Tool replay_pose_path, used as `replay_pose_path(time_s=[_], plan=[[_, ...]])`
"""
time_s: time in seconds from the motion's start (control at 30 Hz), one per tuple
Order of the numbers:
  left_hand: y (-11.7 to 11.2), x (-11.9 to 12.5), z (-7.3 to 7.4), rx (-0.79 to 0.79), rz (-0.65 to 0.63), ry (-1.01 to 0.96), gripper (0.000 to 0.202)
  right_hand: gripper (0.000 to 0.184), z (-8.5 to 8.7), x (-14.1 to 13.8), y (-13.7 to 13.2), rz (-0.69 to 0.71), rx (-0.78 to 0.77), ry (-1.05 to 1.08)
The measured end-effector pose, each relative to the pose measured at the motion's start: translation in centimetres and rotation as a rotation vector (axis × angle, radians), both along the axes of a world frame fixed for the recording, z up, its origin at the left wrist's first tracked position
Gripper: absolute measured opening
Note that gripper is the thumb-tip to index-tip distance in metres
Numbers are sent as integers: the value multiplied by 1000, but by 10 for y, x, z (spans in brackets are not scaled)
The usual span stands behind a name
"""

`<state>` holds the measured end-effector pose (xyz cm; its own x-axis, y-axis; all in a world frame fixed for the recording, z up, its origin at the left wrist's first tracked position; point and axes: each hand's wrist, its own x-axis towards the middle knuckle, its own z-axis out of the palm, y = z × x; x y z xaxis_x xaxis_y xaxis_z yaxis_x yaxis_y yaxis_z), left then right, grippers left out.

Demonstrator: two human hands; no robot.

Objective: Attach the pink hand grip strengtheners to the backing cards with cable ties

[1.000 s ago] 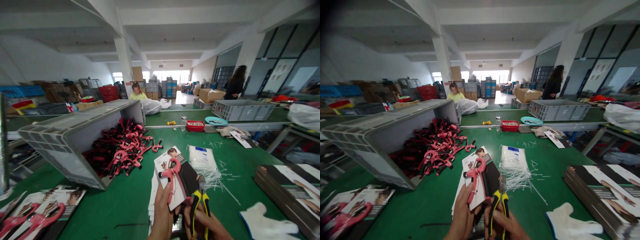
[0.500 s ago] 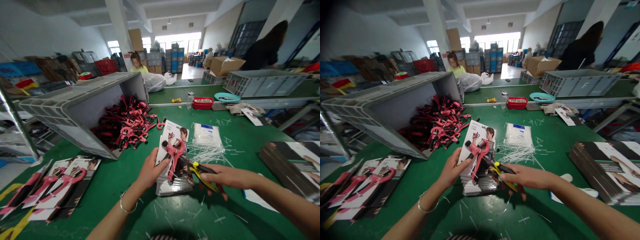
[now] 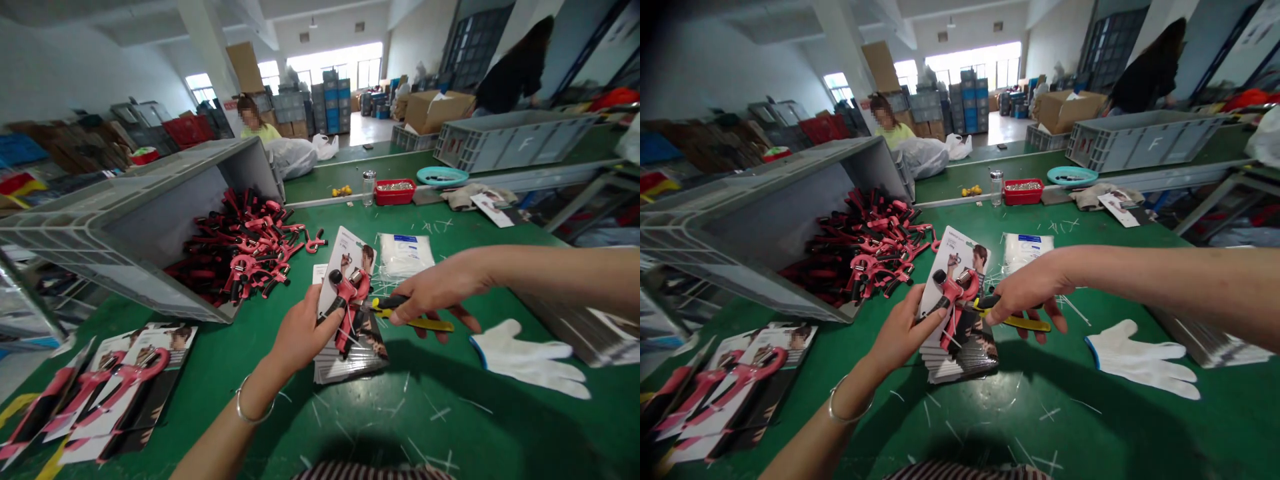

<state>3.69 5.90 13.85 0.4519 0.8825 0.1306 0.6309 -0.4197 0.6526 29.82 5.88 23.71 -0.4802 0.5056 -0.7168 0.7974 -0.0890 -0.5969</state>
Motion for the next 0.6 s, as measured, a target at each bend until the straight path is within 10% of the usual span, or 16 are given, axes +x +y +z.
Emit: replay_pose_path(time_s=[0.17,0.33,0.47,0.6], plan=[[-2,8,5,33,-10,30,45,38,23,-14,13,-38,-263,-209],[-2,4,2,5,-8,-24,47,37,8,-14,5,-42,-220,-100],[2,0,-11,-117,22,-234,41,34,-29,-6,-9,-81,-10,-12],[9,5,-35,-349,81,-597,40,25,-61,-2,-33,105,517,-104]])
